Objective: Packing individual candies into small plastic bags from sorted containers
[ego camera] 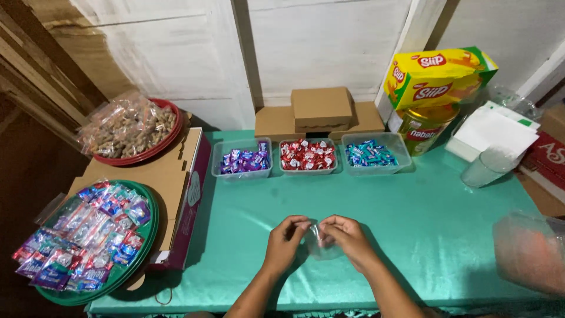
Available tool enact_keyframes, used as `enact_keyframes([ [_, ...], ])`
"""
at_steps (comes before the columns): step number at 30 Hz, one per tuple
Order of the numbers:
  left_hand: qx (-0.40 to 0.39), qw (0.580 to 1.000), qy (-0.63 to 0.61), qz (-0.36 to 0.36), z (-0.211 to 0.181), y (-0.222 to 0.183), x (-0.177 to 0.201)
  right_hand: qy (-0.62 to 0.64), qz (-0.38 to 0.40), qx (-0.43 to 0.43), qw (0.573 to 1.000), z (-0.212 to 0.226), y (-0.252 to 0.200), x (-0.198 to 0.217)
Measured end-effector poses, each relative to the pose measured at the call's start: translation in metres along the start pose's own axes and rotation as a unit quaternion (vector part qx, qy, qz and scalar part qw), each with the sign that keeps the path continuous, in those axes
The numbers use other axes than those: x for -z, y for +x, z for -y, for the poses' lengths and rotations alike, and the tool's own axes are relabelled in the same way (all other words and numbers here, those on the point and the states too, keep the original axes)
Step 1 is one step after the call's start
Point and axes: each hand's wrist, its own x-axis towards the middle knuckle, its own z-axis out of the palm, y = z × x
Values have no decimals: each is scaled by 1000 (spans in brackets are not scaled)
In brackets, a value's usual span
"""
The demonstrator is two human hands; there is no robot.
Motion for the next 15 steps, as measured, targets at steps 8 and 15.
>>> enact_keyframes([
  [8, -31, 999, 25, 18, 8, 0, -2, -42, -64, -5, 997, -2, 5, -3],
  [15, -45, 989, 37, 133, -12, -2, 8, -37, -64, -19, 997, -3, 6, -1],
])
